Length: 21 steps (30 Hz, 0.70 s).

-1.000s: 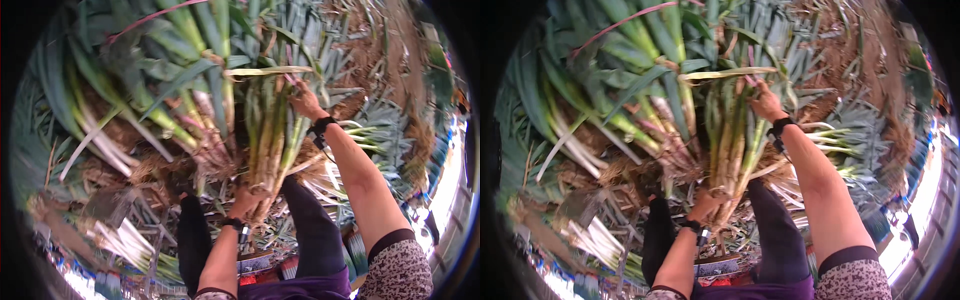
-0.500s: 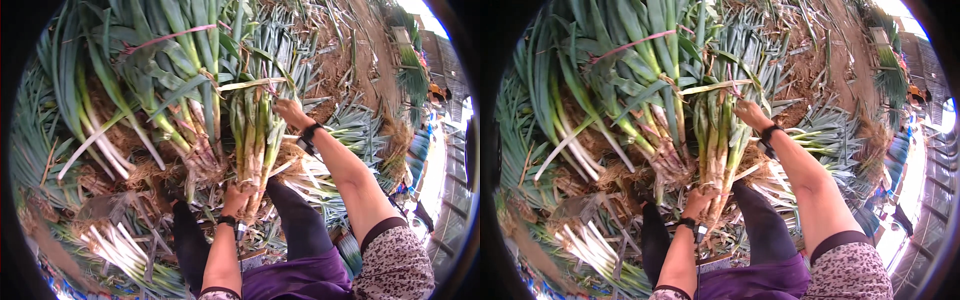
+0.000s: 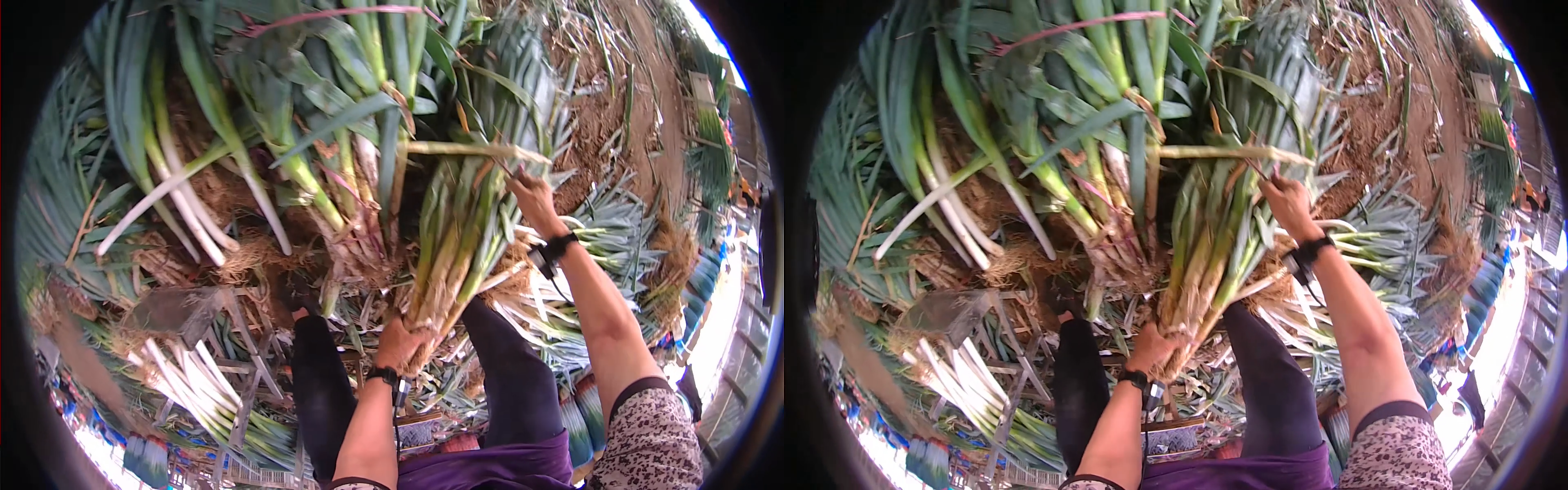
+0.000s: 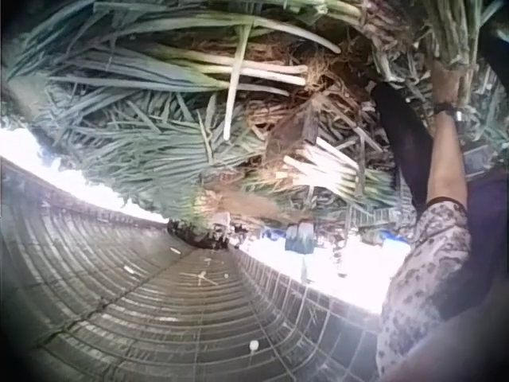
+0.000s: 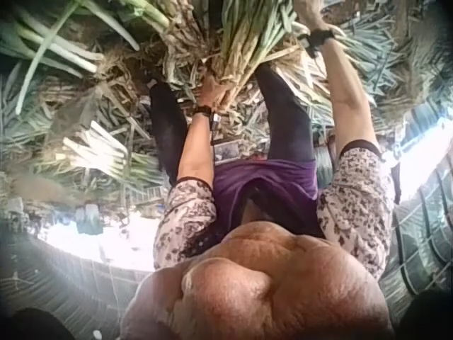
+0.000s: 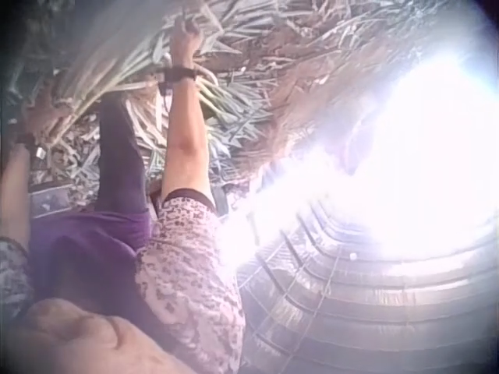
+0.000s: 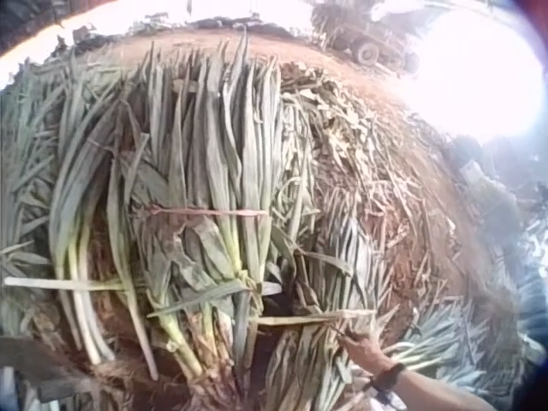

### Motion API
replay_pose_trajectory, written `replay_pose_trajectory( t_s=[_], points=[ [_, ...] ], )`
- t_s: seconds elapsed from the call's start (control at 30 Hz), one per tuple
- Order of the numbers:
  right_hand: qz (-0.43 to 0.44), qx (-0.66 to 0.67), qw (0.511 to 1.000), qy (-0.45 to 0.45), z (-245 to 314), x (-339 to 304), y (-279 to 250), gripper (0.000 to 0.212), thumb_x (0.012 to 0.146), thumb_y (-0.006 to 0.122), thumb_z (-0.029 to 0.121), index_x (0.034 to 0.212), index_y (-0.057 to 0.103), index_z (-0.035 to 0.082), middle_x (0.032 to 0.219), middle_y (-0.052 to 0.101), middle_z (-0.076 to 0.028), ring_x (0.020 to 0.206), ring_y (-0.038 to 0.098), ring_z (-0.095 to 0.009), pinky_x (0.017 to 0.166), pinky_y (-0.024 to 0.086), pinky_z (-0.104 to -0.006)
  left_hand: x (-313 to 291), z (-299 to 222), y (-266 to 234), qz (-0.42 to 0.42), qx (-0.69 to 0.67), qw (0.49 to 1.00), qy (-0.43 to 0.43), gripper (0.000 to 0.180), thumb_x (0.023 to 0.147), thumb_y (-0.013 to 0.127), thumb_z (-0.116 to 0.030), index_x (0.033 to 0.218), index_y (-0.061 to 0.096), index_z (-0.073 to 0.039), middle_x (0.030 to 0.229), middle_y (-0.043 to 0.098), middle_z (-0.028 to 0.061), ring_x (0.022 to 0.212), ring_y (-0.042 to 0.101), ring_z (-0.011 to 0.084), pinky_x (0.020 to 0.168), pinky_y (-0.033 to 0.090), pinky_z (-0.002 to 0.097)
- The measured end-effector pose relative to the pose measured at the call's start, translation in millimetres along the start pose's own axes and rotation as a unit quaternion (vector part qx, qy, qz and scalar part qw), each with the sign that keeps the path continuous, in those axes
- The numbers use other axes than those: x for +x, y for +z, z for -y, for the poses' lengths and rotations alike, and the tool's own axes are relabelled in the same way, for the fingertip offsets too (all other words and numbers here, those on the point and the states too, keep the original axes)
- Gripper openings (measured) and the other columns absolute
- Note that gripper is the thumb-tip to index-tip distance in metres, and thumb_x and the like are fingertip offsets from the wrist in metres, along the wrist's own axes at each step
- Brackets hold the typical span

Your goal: Cleaning, trimming, and bundling scallions in an agricultural processing area.

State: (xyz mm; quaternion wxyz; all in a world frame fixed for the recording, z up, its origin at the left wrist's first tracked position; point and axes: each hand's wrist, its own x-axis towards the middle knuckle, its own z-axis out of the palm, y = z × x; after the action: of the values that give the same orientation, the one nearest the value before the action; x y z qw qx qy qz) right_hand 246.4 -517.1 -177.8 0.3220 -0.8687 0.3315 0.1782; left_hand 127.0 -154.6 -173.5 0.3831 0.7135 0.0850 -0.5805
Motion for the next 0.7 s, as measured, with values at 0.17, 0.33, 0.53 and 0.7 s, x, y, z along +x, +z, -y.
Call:
replay_pose_trajectory(
  t_s=[0.17,0.33,0.53,0.7],
  points=[
    [-0.088,-0.172,0.924,-0.331,77,-86,-58,0.01,0.084,0.061,0.011,0.08,0.069,0.006,0.061,0.06,-0.006,0.05,0.051,-0.015,0.045,0.035,-0.0303,-64,37,-2,0.015,-0.024,0.999,0.022,0.069,0.056,0.085,-0.047,0.097,0.063,0.004,0.093,0.065,0.0236,0.088,0.064,0.0367,0.076,0.05,0.041],
    [-0.032,0.243,0.968,-0.057,211,-150,-100,0.015,0.088,0.061,0.009,0.081,0.068,-0.002,0.065,0.05,0.01,0.055,0.037,-0.001,0.048,0.026,-0.0206,-86,42,-11,0.016,-0.002,0.997,0.069,0.072,0.061,0.085,-0.031,0.117,0.054,-0.001,0.111,0.061,0.02,0.101,0.06,0.0364,0.086,0.049,0.0395],
    [-0.064,0.139,0.972,-0.177,330,-128,-85,0.016,0.09,0.058,0.015,0.093,0.065,0.001,0.066,0.053,0.006,0.059,0.048,-0.004,0.054,0.037,-0.0203,-65,-12,-97,-0.111,-0.051,0.957,0.263,0.046,0.074,0.073,-0.039,0.109,0.064,-0.01,0.088,0.068,0.0152,0.077,0.066,0.0335,0.069,0.054,0.0387],
    [-0.119,-0.052,0.909,-0.397,292,-26,66,0.086,0.076,0.07,0.011,0.147,0.022,0.014,0.148,0.019,-0.023,0.132,0.028,-0.042,0.107,0.031,-0.0467,-76,1,-109,-0.295,0.107,0.935,0.168,0.079,0.077,0.072,-0.035,0.135,0.037,0.007,0.113,0.058,0.0292,0.112,0.051,0.0425,0.094,0.043,0.0419]
  ],
)
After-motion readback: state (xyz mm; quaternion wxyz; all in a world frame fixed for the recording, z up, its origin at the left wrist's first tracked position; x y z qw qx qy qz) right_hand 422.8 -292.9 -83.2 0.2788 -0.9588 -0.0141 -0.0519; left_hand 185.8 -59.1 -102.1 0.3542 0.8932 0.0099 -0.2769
